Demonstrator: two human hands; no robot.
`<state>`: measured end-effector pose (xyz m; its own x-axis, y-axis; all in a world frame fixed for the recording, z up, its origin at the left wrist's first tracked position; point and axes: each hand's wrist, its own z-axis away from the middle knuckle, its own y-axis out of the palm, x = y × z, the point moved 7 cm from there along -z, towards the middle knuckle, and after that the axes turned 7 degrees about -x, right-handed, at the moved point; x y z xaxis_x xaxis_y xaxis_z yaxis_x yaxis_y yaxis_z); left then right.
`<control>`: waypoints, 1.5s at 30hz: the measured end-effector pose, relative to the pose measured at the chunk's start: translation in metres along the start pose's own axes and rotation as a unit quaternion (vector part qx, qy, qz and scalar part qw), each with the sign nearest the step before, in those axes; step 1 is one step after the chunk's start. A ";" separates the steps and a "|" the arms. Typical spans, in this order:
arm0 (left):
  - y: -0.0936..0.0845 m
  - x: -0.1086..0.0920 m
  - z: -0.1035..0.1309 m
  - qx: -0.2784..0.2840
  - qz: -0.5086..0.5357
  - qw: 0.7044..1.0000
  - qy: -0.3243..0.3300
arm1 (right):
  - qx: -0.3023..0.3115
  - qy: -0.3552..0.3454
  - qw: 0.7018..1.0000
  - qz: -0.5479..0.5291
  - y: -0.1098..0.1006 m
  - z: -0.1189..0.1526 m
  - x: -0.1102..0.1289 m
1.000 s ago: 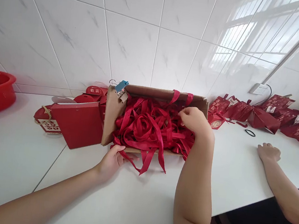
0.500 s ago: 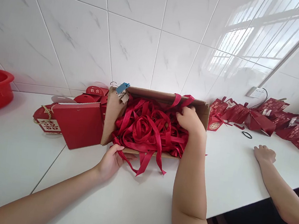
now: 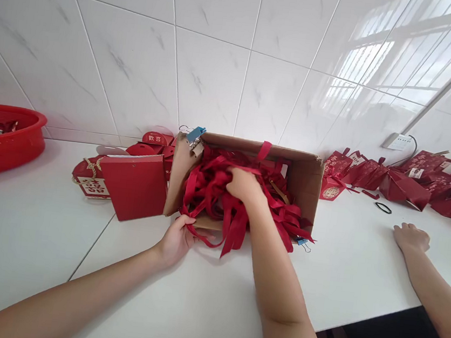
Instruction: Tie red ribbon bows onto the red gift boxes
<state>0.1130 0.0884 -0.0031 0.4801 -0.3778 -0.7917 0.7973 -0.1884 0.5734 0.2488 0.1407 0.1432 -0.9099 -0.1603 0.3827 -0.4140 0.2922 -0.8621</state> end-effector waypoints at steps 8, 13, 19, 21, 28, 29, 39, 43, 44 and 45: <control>0.004 -0.001 0.001 0.025 -0.034 0.999 0.005 | -0.288 0.123 0.949 -0.038 -0.078 0.003 -0.074; 0.005 -0.001 0.001 0.034 -0.013 0.999 0.000 | -0.013 0.100 0.995 0.010 -0.041 0.000 -0.080; 0.006 -0.003 0.003 0.024 0.002 1.000 -0.002 | 0.093 0.101 0.990 0.013 -0.049 0.025 -0.058; 0.008 -0.003 0.005 0.037 0.001 0.999 -0.001 | 0.005 0.109 0.992 0.059 -0.071 0.037 -0.047; 0.010 -0.002 0.005 0.048 0.003 0.999 0.002 | -0.149 0.028 0.985 0.080 -0.095 0.067 0.018; 0.010 -0.002 0.005 0.049 0.003 0.999 0.000 | -0.111 -0.030 0.992 0.044 -0.083 0.064 0.032; 0.010 -0.002 0.005 0.066 -0.007 0.998 0.003 | 0.169 -0.102 0.980 0.029 0.014 0.020 0.024; 0.011 -0.002 0.006 0.058 -0.007 0.998 0.002 | 0.143 -0.025 0.988 0.054 -0.010 0.023 -0.001; 0.011 -0.003 0.007 0.054 -0.006 0.998 0.002 | 0.138 -0.002 0.988 0.070 -0.014 0.023 -0.006; 0.010 -0.003 0.007 0.052 -0.006 0.999 0.002 | 0.132 0.018 0.987 0.085 -0.016 0.023 -0.010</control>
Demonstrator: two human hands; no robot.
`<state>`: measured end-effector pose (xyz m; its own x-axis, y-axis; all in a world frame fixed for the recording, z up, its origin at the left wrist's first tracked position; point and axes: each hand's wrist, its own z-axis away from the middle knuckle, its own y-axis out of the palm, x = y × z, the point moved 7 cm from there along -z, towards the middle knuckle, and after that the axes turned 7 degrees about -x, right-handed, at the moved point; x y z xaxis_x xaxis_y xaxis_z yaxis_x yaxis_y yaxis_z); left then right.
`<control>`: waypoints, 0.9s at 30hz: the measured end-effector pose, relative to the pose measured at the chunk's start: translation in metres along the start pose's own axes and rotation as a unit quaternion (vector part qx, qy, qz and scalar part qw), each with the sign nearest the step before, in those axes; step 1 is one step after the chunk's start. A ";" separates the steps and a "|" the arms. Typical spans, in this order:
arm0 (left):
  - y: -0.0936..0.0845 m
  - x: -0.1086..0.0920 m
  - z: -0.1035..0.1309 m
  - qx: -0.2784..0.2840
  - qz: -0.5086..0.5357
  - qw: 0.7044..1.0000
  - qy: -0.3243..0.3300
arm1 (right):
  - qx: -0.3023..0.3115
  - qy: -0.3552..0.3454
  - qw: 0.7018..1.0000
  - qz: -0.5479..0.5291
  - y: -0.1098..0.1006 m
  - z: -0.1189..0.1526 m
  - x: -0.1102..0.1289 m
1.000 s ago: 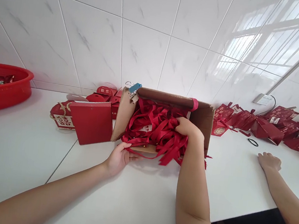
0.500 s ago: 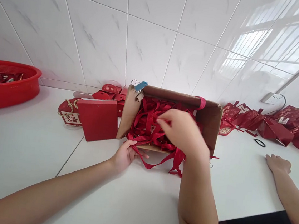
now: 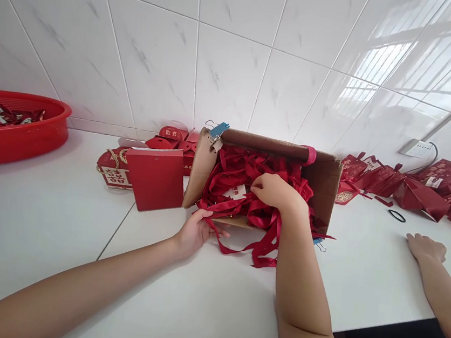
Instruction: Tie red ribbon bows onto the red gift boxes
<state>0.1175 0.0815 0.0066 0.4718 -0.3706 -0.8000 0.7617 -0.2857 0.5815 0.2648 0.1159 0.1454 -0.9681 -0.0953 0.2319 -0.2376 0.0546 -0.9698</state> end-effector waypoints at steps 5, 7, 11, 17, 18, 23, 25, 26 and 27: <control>-0.001 0.001 0.000 -0.007 -0.007 1.000 -0.005 | 0.018 0.011 1.000 0.017 0.014 -0.010 0.010; -0.002 0.001 0.000 -0.012 -0.012 1.000 -0.006 | 0.017 0.010 1.000 0.019 0.021 -0.015 0.017; -0.004 0.001 -0.001 -0.024 -0.021 0.999 0.001 | 0.020 0.027 0.999 0.035 0.033 -0.020 0.019; -0.004 0.000 0.000 -0.028 -0.018 0.999 0.008 | 0.023 0.026 0.999 0.020 0.033 -0.023 0.014; -0.004 0.000 0.000 -0.029 -0.019 0.999 0.009 | 0.006 0.025 1.000 0.009 0.027 -0.020 0.013; -0.006 0.001 -0.001 -0.042 -0.012 0.999 0.010 | -0.200 0.052 0.975 -0.086 -0.031 0.010 0.001; -0.008 0.001 -0.001 -0.050 -0.012 0.999 0.008 | -0.299 0.062 0.944 -0.123 -0.053 0.024 -0.005; -0.008 0.001 -0.001 -0.052 -0.012 0.999 0.007 | -0.345 0.067 0.927 -0.134 -0.061 0.030 -0.007; -0.008 0.001 -0.002 -0.052 -0.012 0.999 0.007 | -0.387 0.070 0.909 -0.137 -0.067 0.035 -0.009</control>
<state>0.1128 0.0848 0.0007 0.4594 -0.3518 -0.8156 0.8144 -0.1998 0.5449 0.2926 0.0788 0.2057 -0.8513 -0.0860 0.5176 -0.4043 0.7363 -0.5426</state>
